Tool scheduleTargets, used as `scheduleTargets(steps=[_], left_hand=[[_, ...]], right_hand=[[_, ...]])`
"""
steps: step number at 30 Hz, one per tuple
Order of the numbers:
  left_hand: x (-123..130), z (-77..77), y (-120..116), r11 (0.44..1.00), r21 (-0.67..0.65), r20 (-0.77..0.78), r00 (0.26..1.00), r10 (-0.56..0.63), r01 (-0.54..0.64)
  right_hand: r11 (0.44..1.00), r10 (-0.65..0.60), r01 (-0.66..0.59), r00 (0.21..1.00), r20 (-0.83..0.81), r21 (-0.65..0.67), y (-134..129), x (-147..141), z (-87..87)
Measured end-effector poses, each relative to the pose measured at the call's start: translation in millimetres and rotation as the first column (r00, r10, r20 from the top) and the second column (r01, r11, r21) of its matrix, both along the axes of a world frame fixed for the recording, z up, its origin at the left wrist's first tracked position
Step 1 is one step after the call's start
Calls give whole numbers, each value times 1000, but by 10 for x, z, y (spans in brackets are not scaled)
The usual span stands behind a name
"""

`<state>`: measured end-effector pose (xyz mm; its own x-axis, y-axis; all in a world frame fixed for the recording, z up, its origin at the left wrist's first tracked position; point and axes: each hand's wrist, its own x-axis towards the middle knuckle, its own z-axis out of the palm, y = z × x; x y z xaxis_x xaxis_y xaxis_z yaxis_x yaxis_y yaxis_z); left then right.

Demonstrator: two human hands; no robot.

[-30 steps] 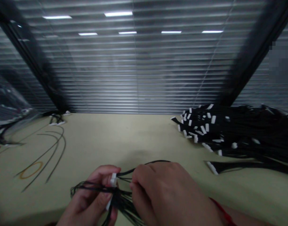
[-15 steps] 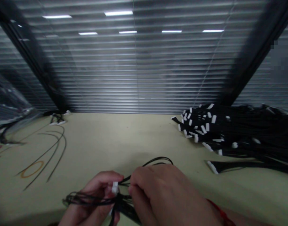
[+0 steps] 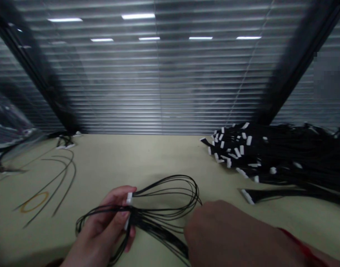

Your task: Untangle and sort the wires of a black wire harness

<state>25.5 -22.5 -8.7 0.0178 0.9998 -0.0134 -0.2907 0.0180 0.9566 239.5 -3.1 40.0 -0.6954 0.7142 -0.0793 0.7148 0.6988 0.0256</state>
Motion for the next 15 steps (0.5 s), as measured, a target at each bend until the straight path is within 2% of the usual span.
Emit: scheduleTargets(steps=[3,5,7,10,15], left_hand=[[-13,-11,-35,996,43,29,996,-80,79],[-28,-33,-50,989,76,26,991,-132,130],[-43,-62,-54,983,99,21,988,-154,152],[-51,-88,-53,983,112,34,988,-153,148],[-40,-80,-51,981,124,4,989,-149,148]], right_hand=[[976,-8,-22,991,-136,-216,136,-187,-8],[925,-25,-87,957,-288,-370,187,-297,-1],[864,-108,-117,907,-406,-490,187,-365,-12],[862,-156,-107,873,-461,-495,129,-402,-51],[949,-147,-28,842,-519,-314,58,-419,-86]])
